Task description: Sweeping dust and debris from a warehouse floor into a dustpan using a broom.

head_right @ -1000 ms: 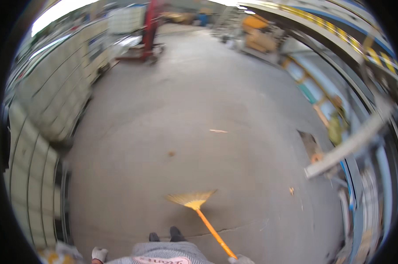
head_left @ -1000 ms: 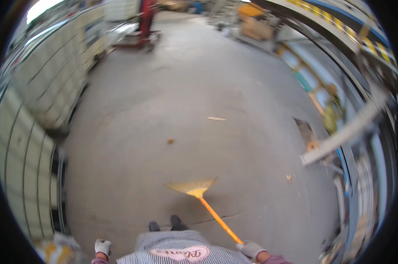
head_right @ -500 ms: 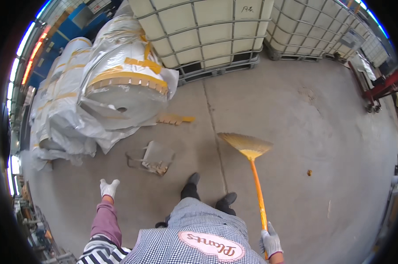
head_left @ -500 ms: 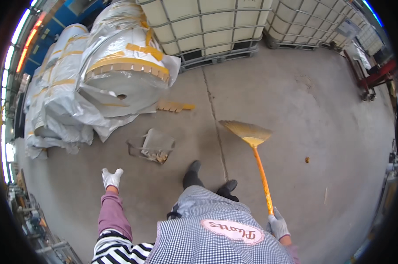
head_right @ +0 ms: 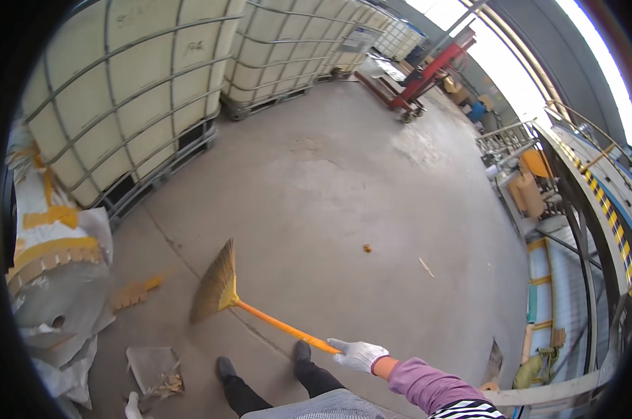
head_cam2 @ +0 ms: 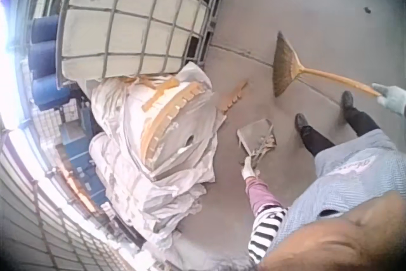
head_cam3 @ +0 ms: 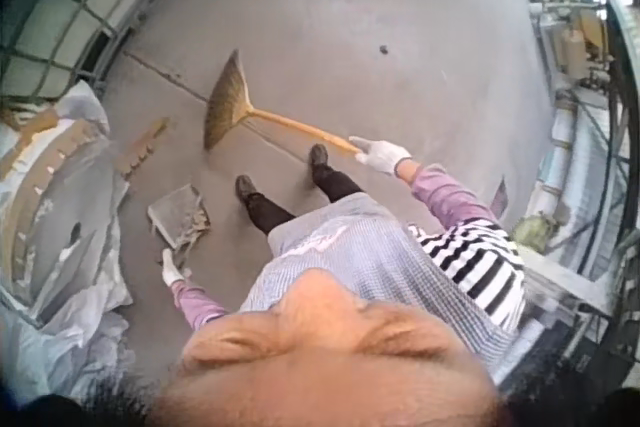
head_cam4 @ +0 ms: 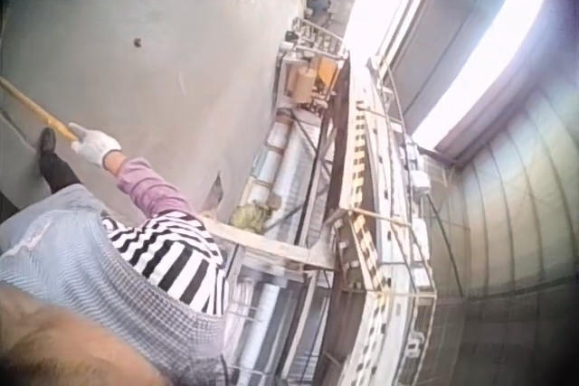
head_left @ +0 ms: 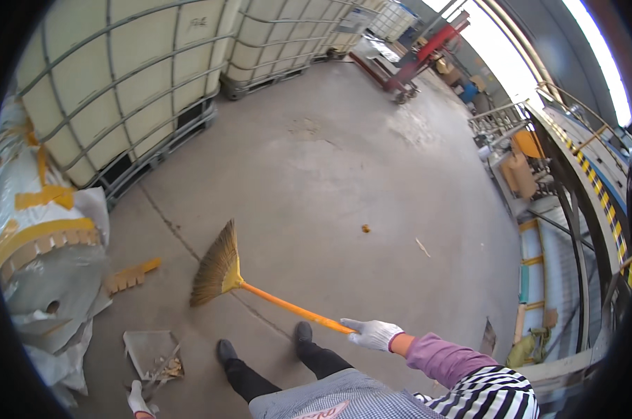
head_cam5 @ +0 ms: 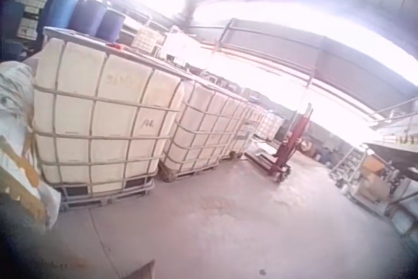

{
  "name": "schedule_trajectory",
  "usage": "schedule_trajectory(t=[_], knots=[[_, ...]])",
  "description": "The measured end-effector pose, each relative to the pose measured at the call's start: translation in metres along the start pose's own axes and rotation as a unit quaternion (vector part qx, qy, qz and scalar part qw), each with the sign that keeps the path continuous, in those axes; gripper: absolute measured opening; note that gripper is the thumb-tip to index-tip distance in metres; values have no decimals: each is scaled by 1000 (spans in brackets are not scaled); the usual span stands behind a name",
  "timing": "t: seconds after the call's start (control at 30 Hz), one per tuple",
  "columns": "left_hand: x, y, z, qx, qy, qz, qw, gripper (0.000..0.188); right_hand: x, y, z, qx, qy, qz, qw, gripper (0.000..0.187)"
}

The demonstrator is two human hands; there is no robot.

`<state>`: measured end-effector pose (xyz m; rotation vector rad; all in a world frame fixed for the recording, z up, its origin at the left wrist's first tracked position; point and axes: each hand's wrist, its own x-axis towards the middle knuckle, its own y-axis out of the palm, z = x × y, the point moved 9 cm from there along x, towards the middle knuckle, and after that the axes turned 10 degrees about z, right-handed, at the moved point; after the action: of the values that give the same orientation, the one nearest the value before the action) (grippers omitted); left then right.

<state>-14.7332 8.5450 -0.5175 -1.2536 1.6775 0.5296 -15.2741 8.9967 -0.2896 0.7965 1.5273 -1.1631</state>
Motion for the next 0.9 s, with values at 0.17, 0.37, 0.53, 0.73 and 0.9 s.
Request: schedule_trajectory(t=[0.17, 0.37, 0.53, 0.73, 0.9], knots=[[-37, 100, -25, 25, -43, -22, 999, 50, 19, -30, -84, 39, 52, -13, 998, 55], [-211, 236, -124, 106, 96, -118, 983, 53, 45, -77, -283, 113, 102, -42, 987, 53], [-249, 305, -117, 80, 131, -88, 984, 28, 61, -118, -491, 188, 145, -70, 969, 46], [-292, 477, -148, 111, 158, -65, 979, 26, 59, -146, -731, 272, 261, -100, 921, 37], [-277, 686, -162, 159, 112, 29, 981, 34, 64, -141, -909, 388, 429, -99, 810, 34]])
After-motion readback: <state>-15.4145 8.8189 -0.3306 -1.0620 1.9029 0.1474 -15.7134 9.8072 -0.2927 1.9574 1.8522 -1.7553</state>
